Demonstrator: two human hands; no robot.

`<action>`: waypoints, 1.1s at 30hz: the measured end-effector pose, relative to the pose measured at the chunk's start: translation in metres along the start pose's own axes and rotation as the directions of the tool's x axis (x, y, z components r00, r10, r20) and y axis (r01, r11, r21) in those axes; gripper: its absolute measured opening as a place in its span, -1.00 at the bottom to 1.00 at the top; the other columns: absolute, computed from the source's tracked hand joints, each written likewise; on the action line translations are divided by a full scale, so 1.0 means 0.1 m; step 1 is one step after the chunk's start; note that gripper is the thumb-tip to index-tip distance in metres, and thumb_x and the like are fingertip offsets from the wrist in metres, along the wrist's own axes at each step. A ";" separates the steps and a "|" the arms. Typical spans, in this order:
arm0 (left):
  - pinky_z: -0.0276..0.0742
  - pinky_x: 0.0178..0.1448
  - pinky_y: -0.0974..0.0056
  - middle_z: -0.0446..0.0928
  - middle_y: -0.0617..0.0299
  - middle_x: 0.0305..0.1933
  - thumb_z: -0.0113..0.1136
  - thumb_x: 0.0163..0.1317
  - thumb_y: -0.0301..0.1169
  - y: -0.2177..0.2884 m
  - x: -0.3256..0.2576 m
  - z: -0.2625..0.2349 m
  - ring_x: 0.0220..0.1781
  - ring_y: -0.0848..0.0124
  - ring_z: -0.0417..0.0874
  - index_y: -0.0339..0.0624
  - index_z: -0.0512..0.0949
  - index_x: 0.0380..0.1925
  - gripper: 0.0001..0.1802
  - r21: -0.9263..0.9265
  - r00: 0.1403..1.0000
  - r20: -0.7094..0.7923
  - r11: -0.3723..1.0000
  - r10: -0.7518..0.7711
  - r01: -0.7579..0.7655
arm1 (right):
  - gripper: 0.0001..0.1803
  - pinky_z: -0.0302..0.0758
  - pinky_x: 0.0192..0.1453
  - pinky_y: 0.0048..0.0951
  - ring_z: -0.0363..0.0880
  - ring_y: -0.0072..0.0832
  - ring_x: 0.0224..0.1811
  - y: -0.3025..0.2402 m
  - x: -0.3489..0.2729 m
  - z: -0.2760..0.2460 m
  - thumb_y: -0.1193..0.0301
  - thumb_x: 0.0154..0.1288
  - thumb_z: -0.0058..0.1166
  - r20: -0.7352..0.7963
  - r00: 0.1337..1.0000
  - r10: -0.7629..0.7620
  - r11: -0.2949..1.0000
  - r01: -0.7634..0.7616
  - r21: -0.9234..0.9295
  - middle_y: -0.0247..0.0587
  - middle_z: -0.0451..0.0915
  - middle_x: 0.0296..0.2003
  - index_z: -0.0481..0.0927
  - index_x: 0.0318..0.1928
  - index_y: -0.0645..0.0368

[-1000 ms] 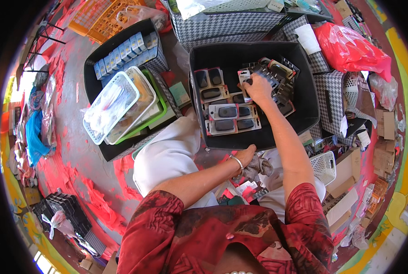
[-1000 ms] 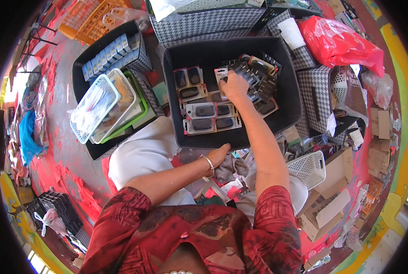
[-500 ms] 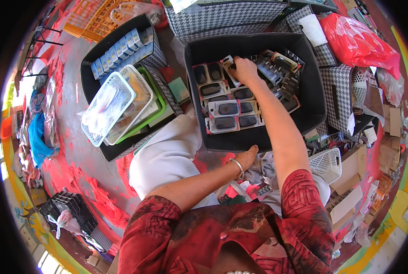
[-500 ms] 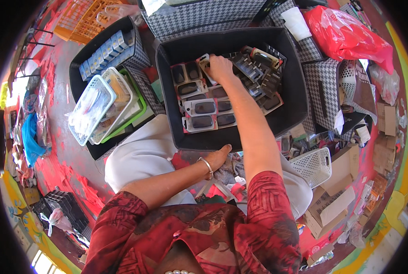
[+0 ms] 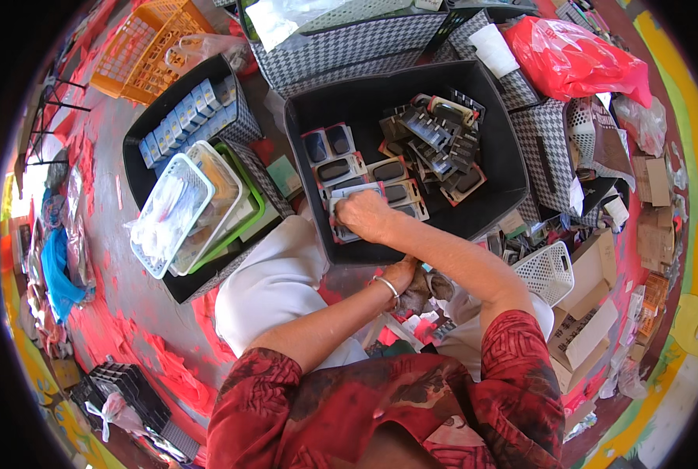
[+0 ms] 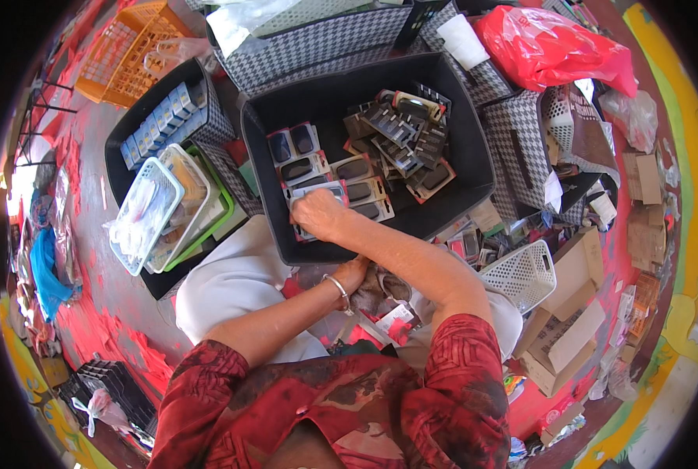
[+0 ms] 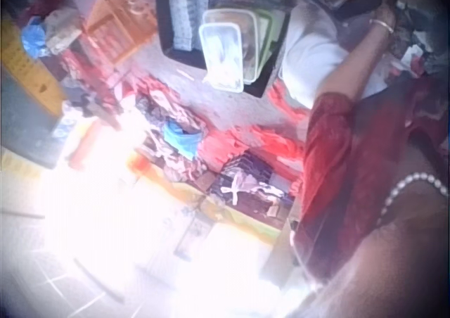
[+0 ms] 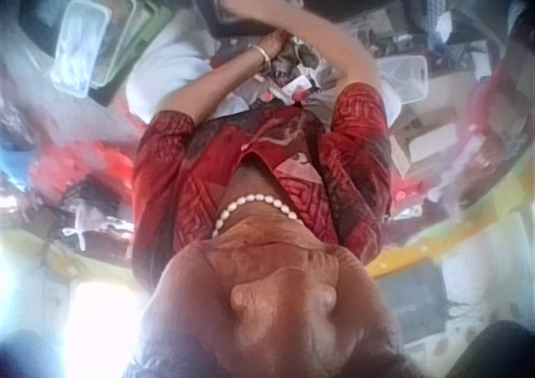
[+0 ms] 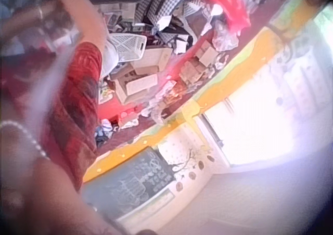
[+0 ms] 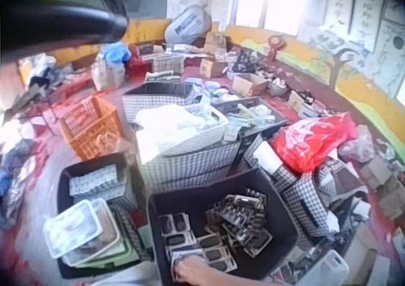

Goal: The person sits on the floor and arranges small packaged items in a black bin. They pick up each item, turn it over, and place it in a neat row within the bin.

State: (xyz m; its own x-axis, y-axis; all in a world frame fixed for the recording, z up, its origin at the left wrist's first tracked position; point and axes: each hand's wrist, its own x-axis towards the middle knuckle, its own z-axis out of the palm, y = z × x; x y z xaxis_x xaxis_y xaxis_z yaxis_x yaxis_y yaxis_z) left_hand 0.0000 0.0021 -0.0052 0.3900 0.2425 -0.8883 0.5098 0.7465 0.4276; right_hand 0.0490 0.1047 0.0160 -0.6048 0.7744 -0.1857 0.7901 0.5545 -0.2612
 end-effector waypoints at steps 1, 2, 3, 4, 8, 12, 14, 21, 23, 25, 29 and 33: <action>0.46 -0.19 0.26 0.48 0.05 -0.14 -0.29 0.25 0.01 0.00 0.01 -0.01 -0.22 0.34 0.54 -0.24 0.40 -0.07 -0.45 -0.009 1.000 0.014 1.000 0.013 -0.013 | -0.85 0.48 -0.45 -0.31 0.58 -0.32 -0.44 0.02 -0.04 0.04 0.36 0.02 0.01 0.008 0.997 0.070 0.997 -0.071 0.041 -0.14 0.56 -0.52 0.58 -0.45 0.16; 0.46 -0.18 0.27 0.48 0.06 -0.13 -0.29 0.25 0.01 -0.01 0.03 0.00 -0.21 0.35 0.54 -0.22 0.41 -0.08 -0.45 -0.021 0.999 0.028 1.000 0.021 -0.021 | -0.85 0.48 -0.43 -0.30 0.59 -0.31 -0.43 0.02 -0.07 0.08 0.36 0.03 0.01 0.041 0.987 0.156 0.985 -0.158 0.073 -0.12 0.56 -0.51 0.58 -0.45 0.15; 0.46 -0.18 0.27 0.48 0.08 -0.13 -0.28 0.25 0.02 -0.03 0.04 0.00 -0.21 0.36 0.54 -0.21 0.41 -0.08 -0.45 -0.037 0.999 0.043 0.999 0.025 -0.023 | -0.85 0.48 -0.43 -0.31 0.58 -0.30 -0.43 0.00 -0.10 0.12 0.36 0.04 0.01 -0.004 0.989 0.147 0.984 -0.146 0.103 -0.11 0.56 -0.51 0.58 -0.47 0.15; 0.45 -0.17 0.27 0.48 0.08 -0.13 -0.28 0.24 0.03 -0.06 0.04 0.01 -0.21 0.36 0.54 -0.21 0.41 -0.07 -0.45 -0.100 0.997 0.070 0.995 0.020 -0.013 | -0.85 0.47 -0.43 -0.31 0.58 -0.29 -0.44 -0.01 -0.12 0.16 0.36 0.05 0.00 -0.030 0.987 0.160 0.980 -0.155 0.122 -0.10 0.56 -0.51 0.58 -0.48 0.15; 0.36 -0.03 0.25 0.44 -0.01 -0.03 -0.33 0.22 0.08 -0.14 0.11 0.05 -0.04 0.28 0.47 -0.21 0.37 0.00 -0.38 -0.150 0.996 0.071 0.988 0.054 -0.043 | -0.86 0.46 -0.44 -0.29 0.58 -0.25 -0.45 -0.13 -0.10 0.23 0.34 -0.02 0.04 -0.065 0.997 0.047 0.997 -0.043 0.069 -0.10 0.56 -0.53 0.58 -0.51 0.13; 0.45 -0.16 0.26 0.48 0.11 -0.14 -0.25 0.23 0.06 -0.14 0.12 0.03 -0.21 0.36 0.54 -0.20 0.39 -0.06 -0.43 0.033 0.999 0.025 0.999 0.038 -0.039 | -0.77 0.46 -0.42 -0.21 0.57 -0.17 -0.42 -0.03 -0.06 0.21 0.35 -0.08 0.11 0.159 0.987 -0.023 0.988 -0.002 0.155 -0.03 0.55 -0.54 0.51 -0.41 0.24; 0.45 -0.17 0.26 0.47 0.02 -0.14 -0.23 0.20 0.06 -0.12 0.11 0.04 -0.21 0.32 0.54 -0.27 0.39 -0.05 -0.39 -0.188 0.999 0.027 0.982 -0.019 0.023 | -0.65 0.47 -0.31 -0.16 0.55 -0.10 -0.34 0.16 -0.07 0.16 0.33 -0.10 0.15 0.233 0.971 0.048 0.961 -0.109 0.254 0.08 0.54 -0.48 0.49 -0.27 0.24; 0.42 -0.14 0.15 0.43 -0.10 -0.07 -0.18 0.08 0.11 0.05 -0.02 -0.01 -0.17 0.18 0.54 -0.44 0.34 -0.04 -0.25 -0.074 0.987 -0.036 0.985 -0.159 0.157 | -0.62 0.47 -0.19 -0.24 0.53 -0.18 -0.19 0.98 -0.39 -0.08 0.23 -0.01 0.12 0.080 0.629 0.774 0.602 -0.768 0.218 0.01 0.53 -0.25 0.50 -0.17 0.14; 0.41 -0.12 0.14 0.42 -0.11 -0.05 -0.19 0.08 0.11 0.09 -0.08 -0.02 -0.14 0.14 0.53 -0.46 0.33 -0.03 -0.23 -0.070 0.990 -0.021 0.988 -0.143 0.141 | -0.42 0.48 -0.19 -0.24 0.53 -0.16 -0.19 1.12 -0.55 -0.04 0.07 -0.04 0.15 -0.059 0.534 0.843 0.534 -0.845 -0.026 0.01 0.50 -0.21 0.43 -0.13 0.28; 0.40 -0.10 0.13 0.40 -0.12 -0.03 -0.19 0.07 0.11 0.11 -0.12 -0.02 -0.11 0.12 0.52 -0.47 0.32 -0.02 -0.22 -0.067 0.991 -0.016 0.989 -0.135 0.134 | -0.26 0.49 -0.19 -0.27 0.53 -0.14 -0.19 1.17 -0.61 0.10 -0.01 -0.09 0.17 -0.075 0.548 0.833 0.540 -0.836 -0.103 0.02 0.48 -0.21 0.35 -0.08 0.38; 0.39 -0.07 0.13 0.38 -0.12 0.01 -0.18 0.07 0.11 0.11 -0.10 -0.02 -0.08 0.13 0.50 -0.47 0.31 0.00 -0.21 -0.072 0.992 -0.026 0.990 -0.127 0.125 | -0.04 0.50 -0.19 -0.31 0.52 -0.15 -0.18 1.22 -0.45 0.38 -0.11 -0.19 0.21 -0.079 0.499 0.863 0.481 -0.859 -0.177 0.06 0.45 -0.21 0.20 -0.01 0.49; 0.39 -0.05 0.13 0.36 -0.12 0.04 -0.16 0.07 0.11 0.06 -0.03 -0.01 -0.07 0.13 0.50 -0.48 0.28 0.03 -0.20 -0.055 0.989 -0.025 0.988 -0.145 0.144 | -0.27 0.49 -0.32 0.03 0.46 0.01 -0.12 1.27 -0.39 0.51 0.18 -0.02 0.08 0.006 0.486 0.874 0.452 -0.808 -0.379 0.19 0.33 -0.06 0.20 0.03 0.50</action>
State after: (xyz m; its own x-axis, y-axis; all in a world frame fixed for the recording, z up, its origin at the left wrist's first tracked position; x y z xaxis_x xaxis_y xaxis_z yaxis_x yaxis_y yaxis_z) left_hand 0.0009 0.0063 -0.0005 0.2927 0.1470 -0.9448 0.5173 0.8067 0.2858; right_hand 0.1682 0.1289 -0.0586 0.3961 0.8591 -0.3242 0.8830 -0.2595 0.3911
